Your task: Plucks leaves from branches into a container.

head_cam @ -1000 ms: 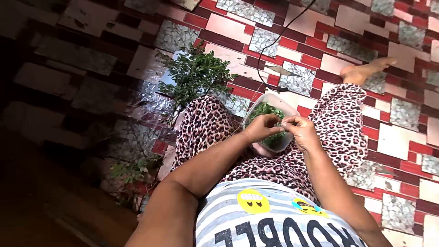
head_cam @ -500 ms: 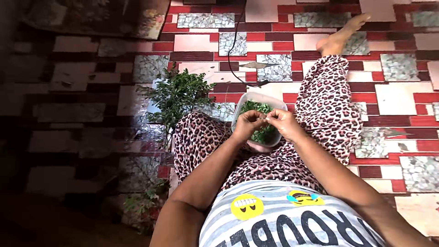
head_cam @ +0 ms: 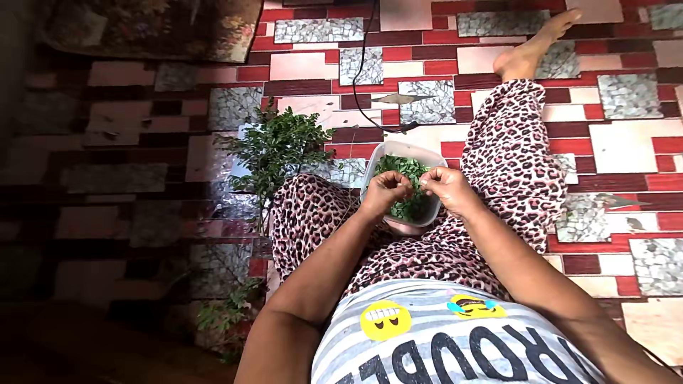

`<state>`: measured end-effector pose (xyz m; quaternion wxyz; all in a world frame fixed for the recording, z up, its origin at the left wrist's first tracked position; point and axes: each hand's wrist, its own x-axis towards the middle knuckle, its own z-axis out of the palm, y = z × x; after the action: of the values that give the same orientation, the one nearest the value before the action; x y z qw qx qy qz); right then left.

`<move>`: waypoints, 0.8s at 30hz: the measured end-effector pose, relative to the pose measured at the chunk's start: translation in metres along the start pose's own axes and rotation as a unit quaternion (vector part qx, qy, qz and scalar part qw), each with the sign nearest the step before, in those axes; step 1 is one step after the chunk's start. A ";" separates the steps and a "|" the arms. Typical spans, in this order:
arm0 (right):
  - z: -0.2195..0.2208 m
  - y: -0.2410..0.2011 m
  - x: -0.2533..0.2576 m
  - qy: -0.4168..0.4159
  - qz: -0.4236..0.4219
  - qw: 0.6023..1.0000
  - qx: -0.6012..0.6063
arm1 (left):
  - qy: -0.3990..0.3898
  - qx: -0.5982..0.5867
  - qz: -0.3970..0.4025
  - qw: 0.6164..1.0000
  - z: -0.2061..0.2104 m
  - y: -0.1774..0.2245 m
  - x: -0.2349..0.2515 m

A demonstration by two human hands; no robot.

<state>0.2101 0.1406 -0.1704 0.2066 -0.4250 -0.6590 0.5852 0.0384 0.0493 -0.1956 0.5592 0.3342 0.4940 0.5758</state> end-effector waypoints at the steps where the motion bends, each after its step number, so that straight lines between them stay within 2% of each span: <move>1: -0.001 0.001 0.000 0.005 -0.007 1.000 -0.008 | 0.002 0.010 -0.003 1.000 0.000 -0.001 0.000; 7: 0.000 -0.003 -0.004 -0.009 -0.063 0.994 -0.086 | -0.026 0.152 -0.005 0.988 0.005 0.001 0.000; 13: 0.004 -0.011 -0.008 -0.022 -0.053 0.993 -0.102 | -0.034 0.167 0.035 0.985 0.001 0.000 0.001; 16: -0.001 -0.008 -0.003 0.027 -0.062 0.991 -0.119 | 0.005 0.176 0.043 0.983 -0.002 0.007 -0.002; 18: -0.007 -0.005 0.000 0.046 -0.104 0.980 -0.164 | 0.043 0.163 0.068 0.983 -0.007 0.022 -0.009; 20: -0.009 -0.006 -0.002 0.043 -0.153 0.963 -0.219 | 0.076 0.151 0.112 0.979 -0.018 0.044 -0.024; 24: -0.009 -0.010 -0.004 0.026 -0.154 0.948 -0.276 | 0.170 0.179 0.169 0.954 -0.062 0.084 -0.066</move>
<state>0.2166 0.1432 -0.1577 0.1857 -0.3740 -0.8466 0.3299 -0.0363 -0.0175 -0.1232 0.2925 0.4042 0.6132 0.6124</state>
